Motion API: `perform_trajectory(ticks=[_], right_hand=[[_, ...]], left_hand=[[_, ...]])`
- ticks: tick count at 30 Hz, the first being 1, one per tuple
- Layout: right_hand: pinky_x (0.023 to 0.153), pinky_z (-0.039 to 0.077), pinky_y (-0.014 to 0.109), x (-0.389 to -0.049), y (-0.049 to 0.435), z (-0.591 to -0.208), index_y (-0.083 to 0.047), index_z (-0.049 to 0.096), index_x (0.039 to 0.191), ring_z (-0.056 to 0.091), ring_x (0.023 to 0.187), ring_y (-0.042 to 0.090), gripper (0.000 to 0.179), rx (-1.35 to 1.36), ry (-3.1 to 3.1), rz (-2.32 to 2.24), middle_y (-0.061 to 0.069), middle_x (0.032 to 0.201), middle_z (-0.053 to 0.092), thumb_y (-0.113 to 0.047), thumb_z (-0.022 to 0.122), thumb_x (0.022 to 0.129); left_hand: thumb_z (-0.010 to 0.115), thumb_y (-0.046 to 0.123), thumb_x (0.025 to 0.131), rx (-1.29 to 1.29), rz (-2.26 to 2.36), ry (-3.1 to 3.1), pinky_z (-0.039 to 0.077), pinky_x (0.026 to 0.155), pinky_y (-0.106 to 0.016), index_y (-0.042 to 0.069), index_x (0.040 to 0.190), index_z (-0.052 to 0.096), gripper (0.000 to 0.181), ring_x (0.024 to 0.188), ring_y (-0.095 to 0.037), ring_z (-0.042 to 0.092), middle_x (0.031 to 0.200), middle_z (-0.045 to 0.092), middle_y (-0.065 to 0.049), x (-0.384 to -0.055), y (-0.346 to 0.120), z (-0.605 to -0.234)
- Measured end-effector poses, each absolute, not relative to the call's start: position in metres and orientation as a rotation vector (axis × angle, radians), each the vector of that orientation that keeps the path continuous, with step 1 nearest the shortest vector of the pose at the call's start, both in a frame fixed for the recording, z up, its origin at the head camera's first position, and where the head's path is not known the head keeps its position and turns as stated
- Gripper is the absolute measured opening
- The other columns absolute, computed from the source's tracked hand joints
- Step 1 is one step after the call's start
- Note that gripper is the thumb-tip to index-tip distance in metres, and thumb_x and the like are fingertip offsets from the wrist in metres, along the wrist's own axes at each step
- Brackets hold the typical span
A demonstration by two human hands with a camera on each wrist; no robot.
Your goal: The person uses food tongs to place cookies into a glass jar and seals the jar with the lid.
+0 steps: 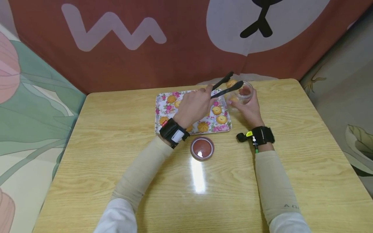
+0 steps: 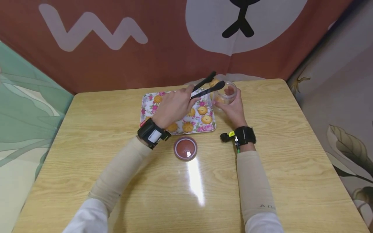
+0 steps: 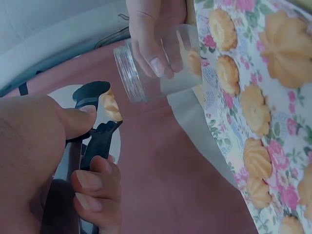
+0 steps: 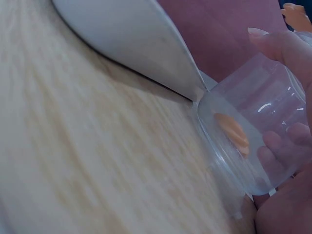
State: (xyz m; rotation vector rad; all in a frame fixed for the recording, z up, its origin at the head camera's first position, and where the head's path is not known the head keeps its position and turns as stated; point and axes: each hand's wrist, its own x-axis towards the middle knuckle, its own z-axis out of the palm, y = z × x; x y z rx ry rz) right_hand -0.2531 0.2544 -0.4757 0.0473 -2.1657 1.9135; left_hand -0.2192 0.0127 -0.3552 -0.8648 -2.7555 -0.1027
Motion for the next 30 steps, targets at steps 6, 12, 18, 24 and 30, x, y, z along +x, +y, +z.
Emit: perform_trajectory(ticks=[6,12,18,24,30], right_hand=[[0.102,0.028,0.038,-0.250,0.253,-0.470,-0.023,0.035,0.135,0.038,0.119,0.021,0.083,0.045,-2.170,1.911,0.010,0.133,0.042,-0.012,0.084,0.069],[0.103,0.027,0.040,-0.235,0.243,-0.449,-0.021,0.033,0.137,0.039,0.118,0.021,0.083,0.051,-2.175,1.922,0.009,0.132,0.044,-0.008,0.082,0.071],[0.106,0.022,0.038,-0.244,0.248,-0.461,-0.024,0.032,0.138,0.038,0.122,0.019,0.089,0.080,-2.134,1.966,0.005,0.136,0.043,-0.008,0.084,0.068],[0.107,0.020,0.036,-0.254,0.255,-0.476,-0.026,0.031,0.138,0.036,0.123,0.014,0.091,0.078,-2.170,1.905,0.003,0.136,0.044,-0.013,0.086,0.067],[0.107,0.020,0.036,-0.256,0.256,-0.479,-0.025,0.032,0.137,0.036,0.124,0.014,0.089,0.123,-2.155,1.891,0.003,0.135,0.045,-0.013,0.086,0.067]], left_hand=[[0.045,0.041,0.097,-0.888,-0.071,-2.733,0.045,0.040,-0.028,0.004,0.126,0.048,0.047,0.050,-0.013,0.049,0.072,0.055,-0.001,-0.219,0.019,-0.356],[0.041,0.045,0.099,-0.918,-0.060,-2.720,0.042,0.038,-0.028,0.005,0.124,0.048,0.049,0.047,-0.013,0.048,0.070,0.054,0.000,-0.218,0.024,-0.360],[0.038,0.046,0.099,-0.938,-0.077,-2.757,0.041,0.036,-0.027,0.005,0.127,0.047,0.050,0.048,-0.012,0.049,0.075,0.056,0.000,-0.217,0.029,-0.362],[0.036,0.048,0.099,-0.958,-0.115,-2.747,0.042,0.037,-0.027,0.005,0.124,0.048,0.051,0.049,-0.011,0.049,0.073,0.053,0.001,-0.217,0.033,-0.364],[0.033,0.050,0.099,-0.960,-0.139,-2.733,0.043,0.038,-0.028,0.004,0.125,0.047,0.055,0.049,-0.012,0.049,0.074,0.054,0.000,-0.218,0.037,-0.366]])
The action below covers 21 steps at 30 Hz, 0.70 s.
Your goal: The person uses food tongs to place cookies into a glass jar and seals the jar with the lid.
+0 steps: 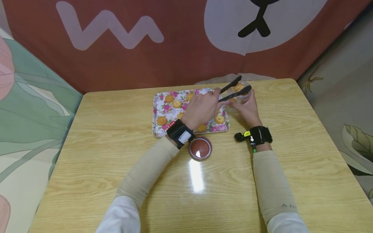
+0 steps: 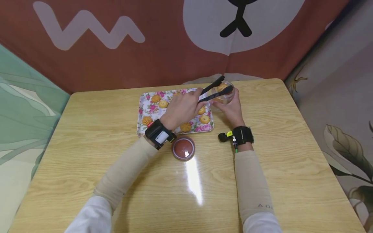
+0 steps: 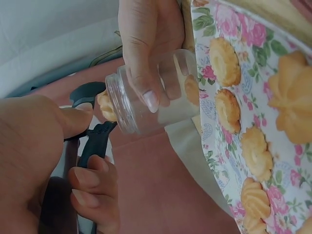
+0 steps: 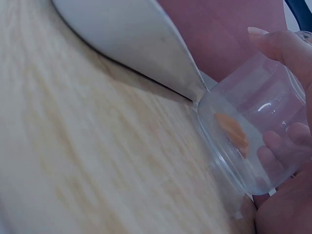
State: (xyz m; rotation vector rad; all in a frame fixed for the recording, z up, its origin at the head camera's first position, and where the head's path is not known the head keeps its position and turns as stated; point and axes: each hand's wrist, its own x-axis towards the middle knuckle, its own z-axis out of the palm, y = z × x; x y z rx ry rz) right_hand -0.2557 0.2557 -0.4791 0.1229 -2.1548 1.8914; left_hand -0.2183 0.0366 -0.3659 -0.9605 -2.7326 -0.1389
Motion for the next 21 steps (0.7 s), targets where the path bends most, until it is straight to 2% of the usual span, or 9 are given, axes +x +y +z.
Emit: perform_trajectory(ticks=[8,15,21], right_hand=[[0.106,0.023,0.037,-0.254,0.253,-0.479,-0.025,0.033,0.137,0.037,0.122,0.016,0.089,0.105,-2.162,1.912,0.004,0.134,0.045,-0.014,0.086,0.067],[0.095,0.034,0.032,-0.254,0.253,-0.476,-0.016,0.034,0.138,0.041,0.119,0.019,0.084,0.107,-2.126,1.925,0.018,0.134,0.044,-0.005,0.082,0.070],[0.104,0.026,0.034,-0.247,0.252,-0.466,-0.010,0.032,0.138,0.039,0.122,0.018,0.084,0.086,-2.181,1.890,0.020,0.135,0.044,-0.007,0.082,0.070]], left_hand=[[0.041,0.048,0.098,-0.957,-0.205,-2.750,0.044,0.038,-0.026,0.001,0.128,0.044,0.056,0.048,-0.011,0.050,0.076,0.056,-0.003,-0.218,0.038,-0.369],[0.041,0.051,0.097,-0.951,-0.233,-2.786,0.043,0.037,-0.025,0.002,0.132,0.042,0.059,0.049,-0.010,0.051,0.078,0.056,-0.001,-0.219,0.040,-0.369],[0.041,0.052,0.097,-0.943,-0.258,-2.803,0.044,0.039,-0.026,0.003,0.133,0.042,0.061,0.051,-0.010,0.051,0.081,0.058,-0.002,-0.220,0.040,-0.369]])
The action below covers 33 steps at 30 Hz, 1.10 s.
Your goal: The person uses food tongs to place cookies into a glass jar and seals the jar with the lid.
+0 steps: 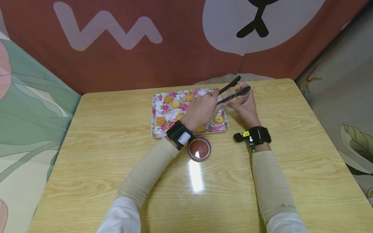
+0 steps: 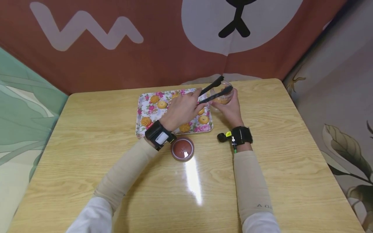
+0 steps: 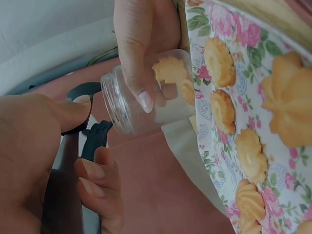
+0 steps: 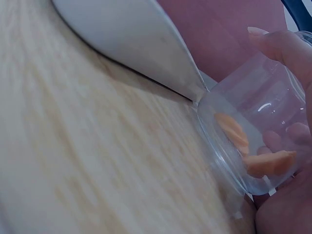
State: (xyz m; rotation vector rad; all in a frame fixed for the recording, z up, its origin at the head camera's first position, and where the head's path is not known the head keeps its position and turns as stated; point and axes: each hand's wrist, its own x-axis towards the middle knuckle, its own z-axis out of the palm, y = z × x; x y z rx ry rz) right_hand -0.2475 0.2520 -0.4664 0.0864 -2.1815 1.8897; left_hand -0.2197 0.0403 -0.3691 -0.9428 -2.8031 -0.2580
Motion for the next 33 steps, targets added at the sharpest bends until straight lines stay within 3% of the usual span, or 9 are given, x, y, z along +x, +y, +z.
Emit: perform_trajectory(ticks=[5,12,18,24,33], right_hand=[[0.105,0.024,0.037,-0.239,0.245,-0.453,-0.010,0.033,0.136,0.040,0.121,0.018,0.081,0.080,-2.230,1.858,0.019,0.133,0.045,-0.014,0.083,0.072],[0.097,0.029,0.033,-0.239,0.240,-0.452,-0.022,0.037,0.134,0.039,0.116,0.020,0.080,0.065,-2.177,1.934,0.005,0.127,0.046,-0.013,0.084,0.070],[0.092,0.032,0.031,-0.246,0.246,-0.451,-0.014,0.035,0.134,0.039,0.114,0.019,0.080,0.031,-2.200,1.888,0.012,0.129,0.043,-0.014,0.083,0.071],[0.095,0.033,0.029,-0.259,0.269,-0.469,-0.018,0.034,0.136,0.039,0.117,0.018,0.083,0.002,-2.207,1.866,0.008,0.131,0.042,-0.018,0.084,0.070],[0.097,0.034,0.029,-0.255,0.272,-0.464,-0.018,0.034,0.135,0.039,0.118,0.019,0.083,-0.029,-2.184,1.912,0.007,0.131,0.041,-0.014,0.084,0.069]], left_hand=[[0.041,0.053,0.096,-0.905,-0.349,-2.841,0.043,0.038,-0.026,0.003,0.134,0.042,0.063,0.052,-0.010,0.052,0.084,0.060,-0.003,-0.218,0.035,-0.368],[0.043,0.051,0.096,-0.844,-0.363,-2.819,0.040,0.035,-0.025,0.004,0.129,0.045,0.058,0.045,-0.009,0.049,0.067,0.054,0.001,-0.212,0.018,-0.361],[0.044,0.054,0.094,-0.767,-0.419,-2.816,0.041,0.036,-0.026,0.001,0.130,0.046,0.064,0.045,-0.010,0.050,0.064,0.055,0.000,-0.209,0.001,-0.362],[0.049,0.050,0.093,-0.720,-0.462,-2.859,0.036,0.033,-0.026,0.002,0.128,0.047,0.060,0.042,-0.010,0.048,0.062,0.054,0.000,-0.205,-0.015,-0.371],[0.054,0.047,0.092,-0.709,-0.449,-2.957,0.037,0.034,-0.027,0.002,0.128,0.047,0.059,0.042,-0.011,0.050,0.058,0.055,0.002,-0.197,-0.031,-0.392]])
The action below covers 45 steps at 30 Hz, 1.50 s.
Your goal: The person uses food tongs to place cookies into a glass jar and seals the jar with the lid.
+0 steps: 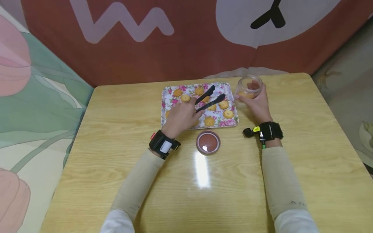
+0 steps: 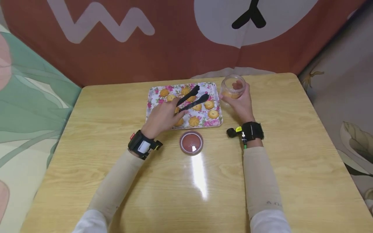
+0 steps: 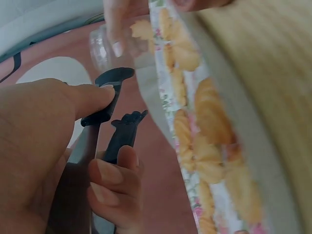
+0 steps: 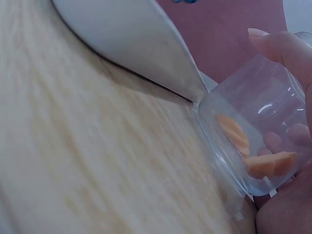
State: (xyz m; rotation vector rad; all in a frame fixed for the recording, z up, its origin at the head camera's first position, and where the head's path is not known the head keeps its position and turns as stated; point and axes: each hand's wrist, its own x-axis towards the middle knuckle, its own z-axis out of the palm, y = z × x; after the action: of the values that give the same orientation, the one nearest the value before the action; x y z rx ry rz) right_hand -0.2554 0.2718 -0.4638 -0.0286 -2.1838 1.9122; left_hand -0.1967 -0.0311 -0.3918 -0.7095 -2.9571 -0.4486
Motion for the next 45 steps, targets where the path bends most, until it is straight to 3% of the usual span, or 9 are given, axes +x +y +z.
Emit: perform_trajectory(ticks=[10,16,20,36,45], right_hand=[[0.098,0.032,0.032,-0.253,0.258,-0.462,-0.019,0.034,0.136,0.038,0.119,0.017,0.084,-0.017,-2.200,1.907,0.006,0.132,0.042,-0.017,0.084,0.070],[0.100,0.031,0.034,-0.252,0.253,-0.461,-0.020,0.034,0.136,0.039,0.118,0.017,0.084,-0.017,-2.204,1.910,0.007,0.133,0.042,-0.017,0.085,0.069],[0.101,0.030,0.035,-0.252,0.251,-0.462,-0.020,0.034,0.135,0.038,0.119,0.018,0.084,-0.016,-2.187,1.935,0.007,0.132,0.042,-0.016,0.085,0.068],[0.097,0.033,0.027,-0.247,0.252,-0.459,-0.019,0.035,0.135,0.038,0.119,0.019,0.084,-0.021,-2.171,1.936,0.008,0.131,0.043,-0.015,0.086,0.067],[0.096,0.032,0.025,-0.233,0.242,-0.437,-0.014,0.035,0.134,0.037,0.120,0.023,0.081,-0.025,-2.197,1.940,0.012,0.132,0.042,-0.012,0.083,0.070]], left_hand=[[0.057,0.049,0.089,-0.694,-0.394,-2.964,0.038,0.033,-0.030,0.006,0.116,0.052,0.051,0.043,-0.015,0.048,0.059,0.052,0.000,-0.186,-0.045,-0.410],[0.056,0.050,0.090,-0.700,-0.375,-2.965,0.039,0.033,-0.031,0.004,0.121,0.051,0.056,0.045,-0.016,0.049,0.061,0.052,-0.001,-0.183,-0.051,-0.414],[0.057,0.048,0.090,-0.694,-0.364,-2.949,0.040,0.035,-0.033,0.004,0.114,0.052,0.050,0.047,-0.018,0.049,0.063,0.052,-0.003,-0.180,-0.055,-0.416],[0.055,0.047,0.092,-0.692,-0.353,-2.974,0.041,0.037,-0.034,0.006,0.113,0.050,0.046,0.048,-0.017,0.050,0.063,0.052,-0.003,-0.168,-0.052,-0.420],[0.056,0.044,0.092,-0.682,-0.379,-2.970,0.041,0.036,-0.033,0.009,0.110,0.051,0.040,0.049,-0.016,0.050,0.063,0.052,-0.002,-0.164,-0.052,-0.421]])
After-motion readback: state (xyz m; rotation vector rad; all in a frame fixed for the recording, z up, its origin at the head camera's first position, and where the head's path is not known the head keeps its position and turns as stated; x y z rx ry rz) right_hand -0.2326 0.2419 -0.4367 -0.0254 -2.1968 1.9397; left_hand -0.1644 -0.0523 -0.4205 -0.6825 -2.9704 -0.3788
